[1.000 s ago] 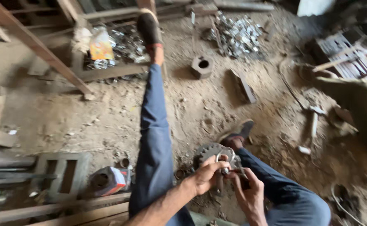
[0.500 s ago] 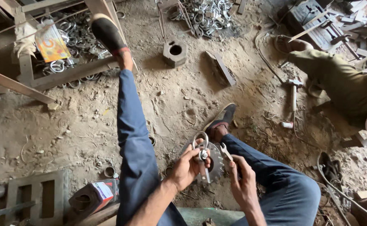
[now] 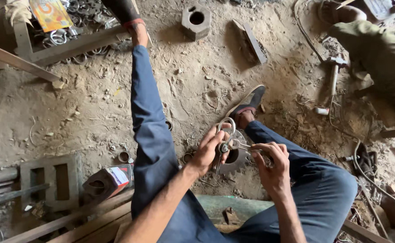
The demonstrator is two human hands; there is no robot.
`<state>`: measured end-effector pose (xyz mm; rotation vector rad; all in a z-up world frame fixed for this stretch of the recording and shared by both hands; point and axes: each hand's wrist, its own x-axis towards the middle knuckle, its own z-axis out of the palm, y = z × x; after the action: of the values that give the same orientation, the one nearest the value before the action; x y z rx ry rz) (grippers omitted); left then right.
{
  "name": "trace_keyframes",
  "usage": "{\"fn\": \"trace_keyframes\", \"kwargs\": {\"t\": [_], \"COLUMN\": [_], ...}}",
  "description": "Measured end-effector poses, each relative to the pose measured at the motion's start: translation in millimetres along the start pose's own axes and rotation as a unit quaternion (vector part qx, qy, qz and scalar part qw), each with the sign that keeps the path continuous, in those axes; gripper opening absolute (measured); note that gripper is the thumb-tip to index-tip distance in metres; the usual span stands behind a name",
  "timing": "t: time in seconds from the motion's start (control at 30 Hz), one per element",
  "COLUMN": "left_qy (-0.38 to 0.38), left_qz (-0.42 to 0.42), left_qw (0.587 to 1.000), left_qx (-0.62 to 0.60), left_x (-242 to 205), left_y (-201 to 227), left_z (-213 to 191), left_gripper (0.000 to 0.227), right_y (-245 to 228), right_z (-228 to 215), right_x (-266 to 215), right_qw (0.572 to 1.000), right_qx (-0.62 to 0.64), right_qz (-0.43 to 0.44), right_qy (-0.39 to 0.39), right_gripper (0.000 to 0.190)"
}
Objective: The person sits on the ground and assembles metal rings onto a gear-like component using a hammer and a metal rod. They repeatedly pick up rings, position them on the gear, and strike them into place.
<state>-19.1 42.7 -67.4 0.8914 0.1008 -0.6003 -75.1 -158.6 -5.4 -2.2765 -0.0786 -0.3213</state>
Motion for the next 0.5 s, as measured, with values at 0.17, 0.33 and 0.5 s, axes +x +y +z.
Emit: {"fn": "trace_keyframes", "kwargs": {"t": [0.17,0.33,0.5], "left_qy": [-0.024,0.0,0.027], "left_qz": [0.002,-0.041,-0.108], "left_qw": [1.0,0.997,0.988], "left_qx": [-0.009,0.072,0.109], "left_x": [4,0,-9], "left_y": [4,7,6], "left_z": [0,5,18], "left_gripper": [0.033,0.027,0.023], "right_y": [-6,-4,-8], "right_z": [-4,-7,-5], "right_x": [5,0,-3], "right_qw": [0.999,0.998,0.997], "right_qx": [0.007,0.02,0.039], "right_qz": [-0.034,-0.045,-0.047], "right_qy": [-0.033,-0.046,-0.036], "right_gripper": [0.02,0.022,0.026]}}
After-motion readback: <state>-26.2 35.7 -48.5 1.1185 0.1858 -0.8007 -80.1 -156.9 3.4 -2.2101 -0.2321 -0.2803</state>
